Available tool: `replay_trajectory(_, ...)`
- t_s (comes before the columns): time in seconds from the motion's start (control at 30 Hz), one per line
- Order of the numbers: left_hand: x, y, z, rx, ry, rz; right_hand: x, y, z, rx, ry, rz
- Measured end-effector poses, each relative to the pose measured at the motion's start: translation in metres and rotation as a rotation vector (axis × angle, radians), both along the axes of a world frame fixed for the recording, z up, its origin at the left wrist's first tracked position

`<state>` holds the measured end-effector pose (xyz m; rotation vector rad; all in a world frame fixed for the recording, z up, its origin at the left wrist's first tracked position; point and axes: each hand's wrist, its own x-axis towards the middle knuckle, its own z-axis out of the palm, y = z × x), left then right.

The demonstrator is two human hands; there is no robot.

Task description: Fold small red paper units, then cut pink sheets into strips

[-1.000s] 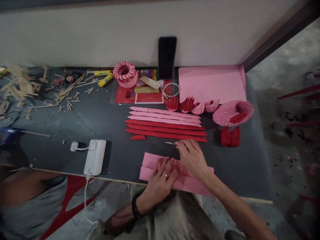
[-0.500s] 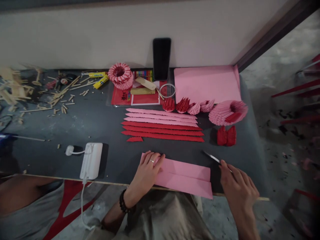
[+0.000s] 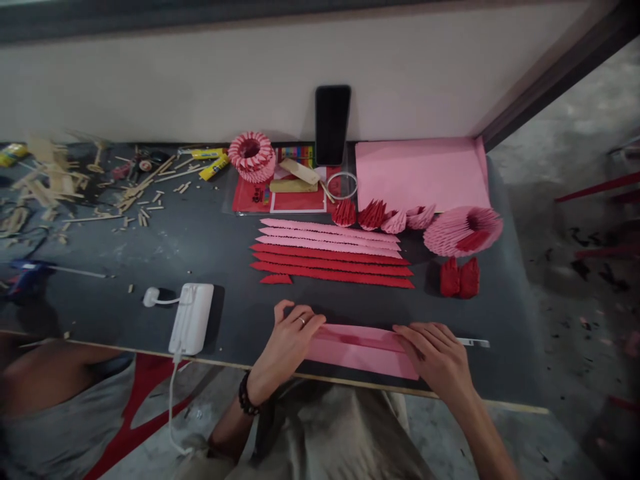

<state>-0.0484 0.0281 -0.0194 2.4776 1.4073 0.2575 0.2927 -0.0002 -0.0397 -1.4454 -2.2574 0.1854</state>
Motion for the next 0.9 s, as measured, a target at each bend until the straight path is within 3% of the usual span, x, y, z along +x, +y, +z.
replay_trajectory(0.1, -0.003, 0.004, 0.004, 0.008, -0.105, 0.040, -0.002, 0.009, 0.003, 0.004, -0.010, 0.038)
replay_trajectory(0.23, -0.004, 0.012, 0.013, 0.008, -0.100, 0.133, -0.009, 0.022, 0.012, -0.054, -0.047, 0.001)
replay_trajectory(0.37, -0.008, 0.022, 0.024, 0.045, -0.090, 0.149, -0.018, 0.038, 0.027, -0.114, 0.114, -0.057)
replay_trajectory(0.53, -0.013, 0.039, 0.039, 0.320, -0.064, 0.158, -0.023, 0.052, 0.032, 0.198, 0.004, -0.238)
replay_trajectory(0.6, -0.012, 0.047, 0.038, 0.366, 0.007, 0.173, -0.027, 0.057, 0.025, 0.247, -0.066, -0.248)
replay_trajectory(0.73, -0.008, 0.056, 0.020, 0.243, 0.100, 0.158, -0.037, 0.072, 0.007, 0.133, -0.118, -0.229)
replay_trajectory(0.83, -0.009, 0.052, 0.011, 0.208, 0.105, 0.167, -0.037, 0.077, 0.001, 0.072, -0.131, -0.220)
replay_trajectory(0.9, -0.010, 0.045, 0.013, 0.171, 0.081, 0.127, -0.031, 0.073, 0.002, 0.041, -0.123, -0.236)
